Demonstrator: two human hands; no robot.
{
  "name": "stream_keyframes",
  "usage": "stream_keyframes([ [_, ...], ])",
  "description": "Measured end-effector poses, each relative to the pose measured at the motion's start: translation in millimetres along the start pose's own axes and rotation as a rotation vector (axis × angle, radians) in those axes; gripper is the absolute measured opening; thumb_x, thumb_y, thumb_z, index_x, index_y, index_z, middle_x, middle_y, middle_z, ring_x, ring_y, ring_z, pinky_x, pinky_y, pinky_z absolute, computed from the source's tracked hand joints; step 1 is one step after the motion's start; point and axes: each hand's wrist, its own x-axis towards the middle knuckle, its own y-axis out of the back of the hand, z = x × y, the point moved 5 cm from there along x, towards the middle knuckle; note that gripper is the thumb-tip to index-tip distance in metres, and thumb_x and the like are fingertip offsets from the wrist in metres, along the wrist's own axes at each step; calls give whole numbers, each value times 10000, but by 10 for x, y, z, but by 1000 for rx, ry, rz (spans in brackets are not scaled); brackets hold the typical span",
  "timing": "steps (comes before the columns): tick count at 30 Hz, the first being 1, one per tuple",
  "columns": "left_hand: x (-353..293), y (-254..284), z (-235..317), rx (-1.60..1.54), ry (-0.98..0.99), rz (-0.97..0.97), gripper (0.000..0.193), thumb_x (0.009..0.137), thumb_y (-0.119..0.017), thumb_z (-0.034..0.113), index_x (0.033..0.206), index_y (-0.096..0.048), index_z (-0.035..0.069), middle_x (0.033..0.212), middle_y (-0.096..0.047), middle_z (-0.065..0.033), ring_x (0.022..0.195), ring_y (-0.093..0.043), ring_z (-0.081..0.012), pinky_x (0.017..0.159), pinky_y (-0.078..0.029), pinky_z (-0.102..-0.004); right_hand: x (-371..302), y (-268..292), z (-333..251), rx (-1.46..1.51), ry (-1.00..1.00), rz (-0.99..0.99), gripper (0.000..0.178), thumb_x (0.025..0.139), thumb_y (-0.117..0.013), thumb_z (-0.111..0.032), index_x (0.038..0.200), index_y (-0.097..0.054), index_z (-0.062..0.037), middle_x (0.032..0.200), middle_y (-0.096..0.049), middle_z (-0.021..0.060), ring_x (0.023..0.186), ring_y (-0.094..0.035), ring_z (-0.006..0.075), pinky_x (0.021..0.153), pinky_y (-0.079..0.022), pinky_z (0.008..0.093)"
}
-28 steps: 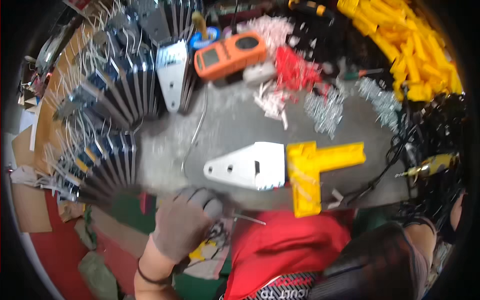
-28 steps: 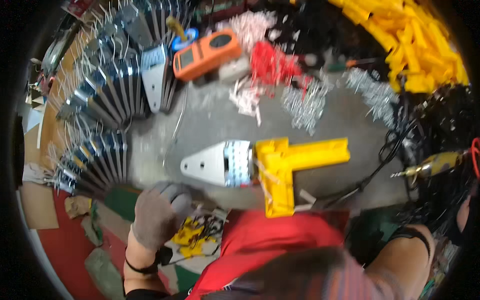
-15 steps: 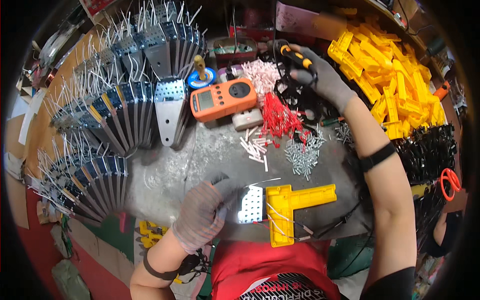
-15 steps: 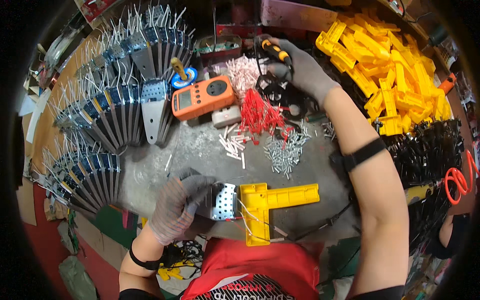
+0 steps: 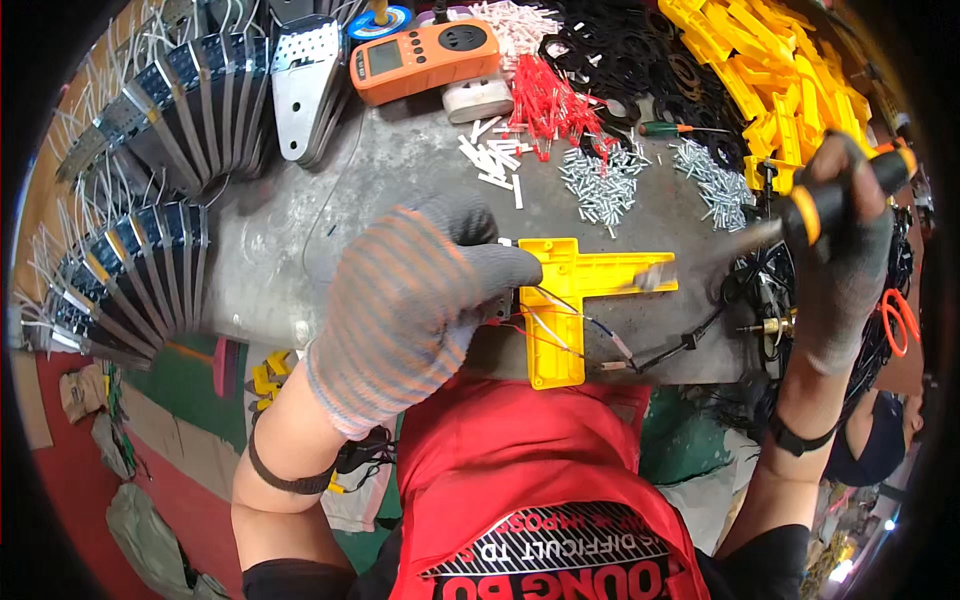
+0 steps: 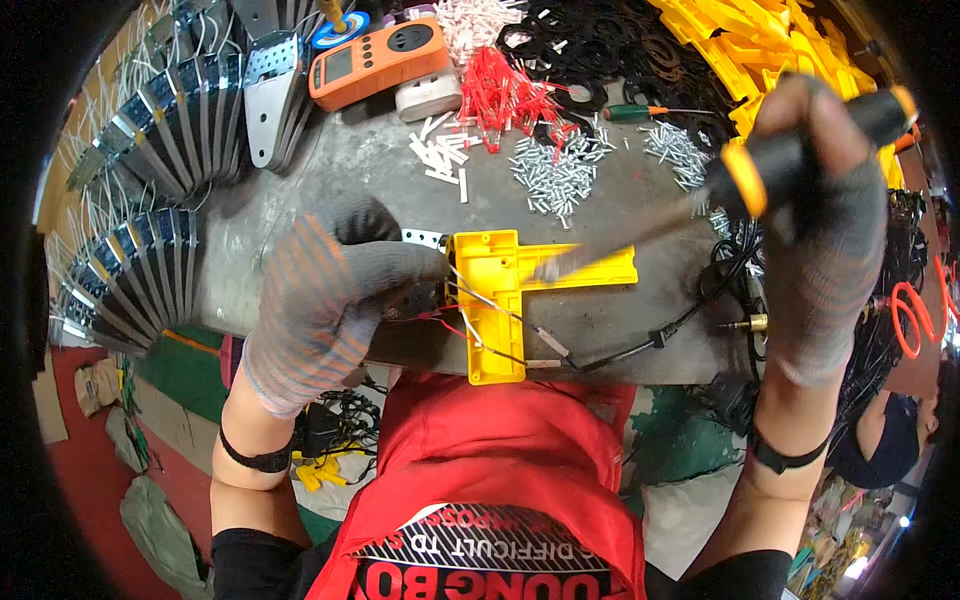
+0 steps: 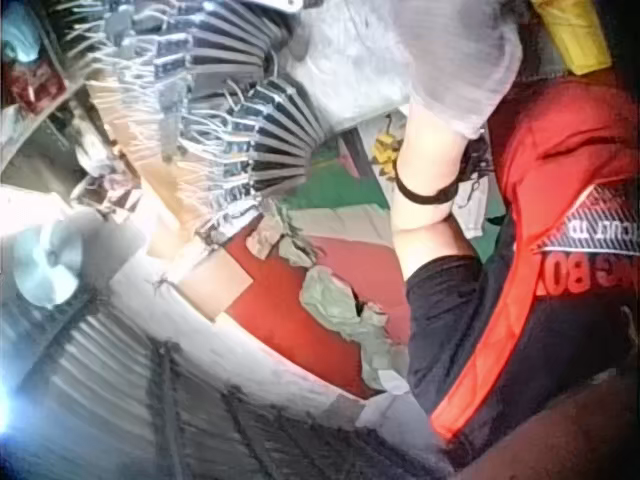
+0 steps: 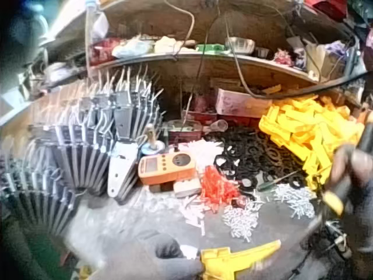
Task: Assembling a handheld industrial tool or electronic hardware component involving filing, soldering, and screw fastening.
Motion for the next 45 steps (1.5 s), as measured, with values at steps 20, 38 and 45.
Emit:
stream_keyframes([
  [20,26,-104,51,23,-38,12,387,615,-568,-98,900,-738,100,742,-628,-124,644,-643,-304,551,-483,-364,-248,-225,-26,217,-883,185,408,894,-542,-459,797,-579,-64,666,-444,-33,580,-375,44,518,-249,217],
  [38,-140,139,120,-13,20,75,287,667,-636,-38,885,-735,121,694,-567,-94,630,-600,-289,553,-454,-361,-378,22,-50,505,-1019,324,354,906,-559,-404,869,-575,-52,688,-454,-35,561,-394,46,507,-272,198],
  [45,-96,10,178,24,-48,-2,297,677,-629,-33,901,-737,128,696,-567,-97,627,-591,-291,544,-438,-359,-343,-227,-118,472,-1057,110,382,890,-571,-426,823,-572,-49,686,-477,-15,571,-395,41,508,-257,207],
])
